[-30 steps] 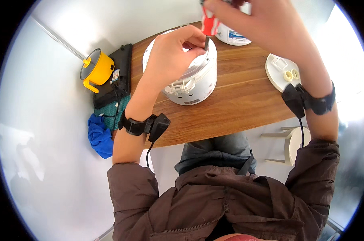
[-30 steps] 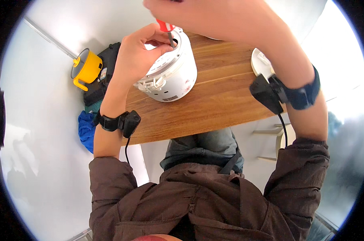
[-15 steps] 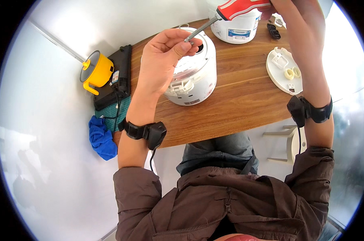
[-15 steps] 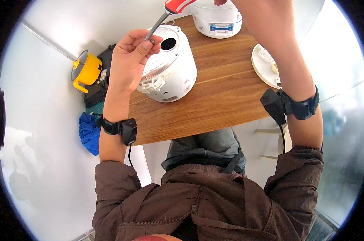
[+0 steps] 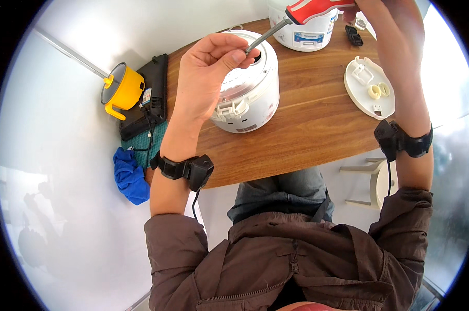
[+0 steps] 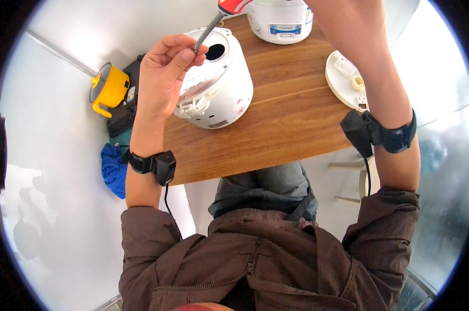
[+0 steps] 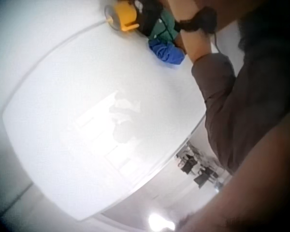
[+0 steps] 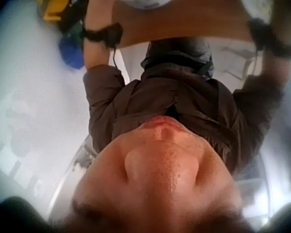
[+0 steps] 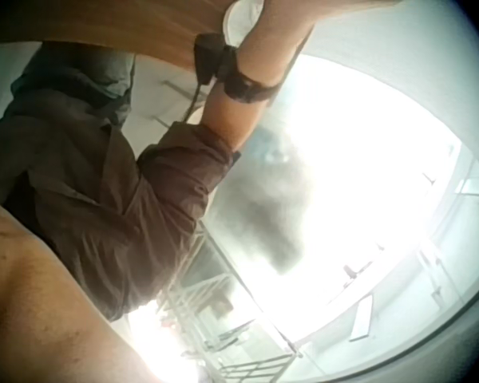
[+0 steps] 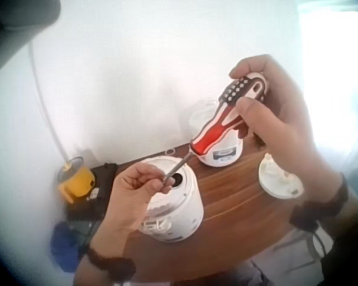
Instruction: The person assembles a white rice cooker by placing the lid on the body and securing it with multiple screws using a screwdriver. They repeatedly pick up screws, align them, and tighten them into the lid.
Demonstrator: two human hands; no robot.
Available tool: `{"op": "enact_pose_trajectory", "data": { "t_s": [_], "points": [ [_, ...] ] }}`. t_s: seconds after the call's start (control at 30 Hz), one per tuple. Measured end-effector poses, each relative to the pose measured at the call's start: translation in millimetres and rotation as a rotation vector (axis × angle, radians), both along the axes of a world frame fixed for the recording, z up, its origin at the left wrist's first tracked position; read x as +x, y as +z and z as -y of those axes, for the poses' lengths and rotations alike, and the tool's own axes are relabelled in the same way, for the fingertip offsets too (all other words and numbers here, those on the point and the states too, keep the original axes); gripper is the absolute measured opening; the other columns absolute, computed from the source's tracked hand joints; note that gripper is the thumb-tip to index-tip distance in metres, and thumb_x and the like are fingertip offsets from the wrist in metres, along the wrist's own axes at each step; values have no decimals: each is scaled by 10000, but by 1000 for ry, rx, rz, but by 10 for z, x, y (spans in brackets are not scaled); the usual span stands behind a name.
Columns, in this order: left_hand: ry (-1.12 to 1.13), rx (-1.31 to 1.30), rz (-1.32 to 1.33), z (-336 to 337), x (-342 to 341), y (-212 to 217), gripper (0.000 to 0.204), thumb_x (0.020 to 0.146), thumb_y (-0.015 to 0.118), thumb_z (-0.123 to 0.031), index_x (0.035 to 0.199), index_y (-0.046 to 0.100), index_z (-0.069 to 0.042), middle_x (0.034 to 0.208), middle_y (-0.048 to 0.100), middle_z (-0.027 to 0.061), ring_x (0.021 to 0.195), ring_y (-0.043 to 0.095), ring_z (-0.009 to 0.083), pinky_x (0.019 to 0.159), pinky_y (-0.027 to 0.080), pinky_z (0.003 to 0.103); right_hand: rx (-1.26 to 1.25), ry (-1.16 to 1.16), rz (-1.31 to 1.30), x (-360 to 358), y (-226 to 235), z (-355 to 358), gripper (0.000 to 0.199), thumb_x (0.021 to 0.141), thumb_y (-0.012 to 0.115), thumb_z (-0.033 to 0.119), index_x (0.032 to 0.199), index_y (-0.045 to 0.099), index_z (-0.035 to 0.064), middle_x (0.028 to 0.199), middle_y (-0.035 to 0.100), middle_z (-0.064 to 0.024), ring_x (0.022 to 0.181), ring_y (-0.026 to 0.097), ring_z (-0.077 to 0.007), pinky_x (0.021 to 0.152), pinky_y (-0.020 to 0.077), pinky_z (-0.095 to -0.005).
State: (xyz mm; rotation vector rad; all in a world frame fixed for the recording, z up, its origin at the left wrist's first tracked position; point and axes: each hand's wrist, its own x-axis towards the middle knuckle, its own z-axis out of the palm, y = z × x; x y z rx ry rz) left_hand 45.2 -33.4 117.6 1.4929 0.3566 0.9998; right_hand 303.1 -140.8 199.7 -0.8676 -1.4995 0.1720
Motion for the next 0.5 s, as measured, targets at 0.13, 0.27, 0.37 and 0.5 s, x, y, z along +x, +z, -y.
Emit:
{"op": "enact_pose_trajectory", "data": {
  "t_s": [0.13,0.27,0.37,0.5],
  "points": [
    [71,99,-93,48,42,45,181,958,692,11,1139,695,7,1025,766,142,973,736,207,935,584,311,105,13,196,68,31,-57,335,965,540,55,1293,473,33,939,605,3,742,556,-19,614,450,-164],
    [115,213,-138,83,62,63,187,910,699,90,1093,697,49,1016,767,135,963,750,197,900,603,303,220,-13,363,-166,153,-38,382,947,540,46,1320,460,14,973,592,-22,814,565,-41,718,482,-195],
    [123,272,-182,82,99,107,205,903,690,111,1094,699,37,1020,766,121,962,750,196,907,603,297,247,205,436,110,221,-215,384,936,545,48,1310,475,2,967,583,-27,831,566,-51,731,486,-206],
    [144,424,-245,45,125,108,217,893,705,83,1094,704,1,988,770,95,944,750,176,894,594,292,287,270,421,-16,259,-294,349,910,554,39,1256,534,3,918,571,-21,795,558,-55,705,481,-220]
  ]
}}
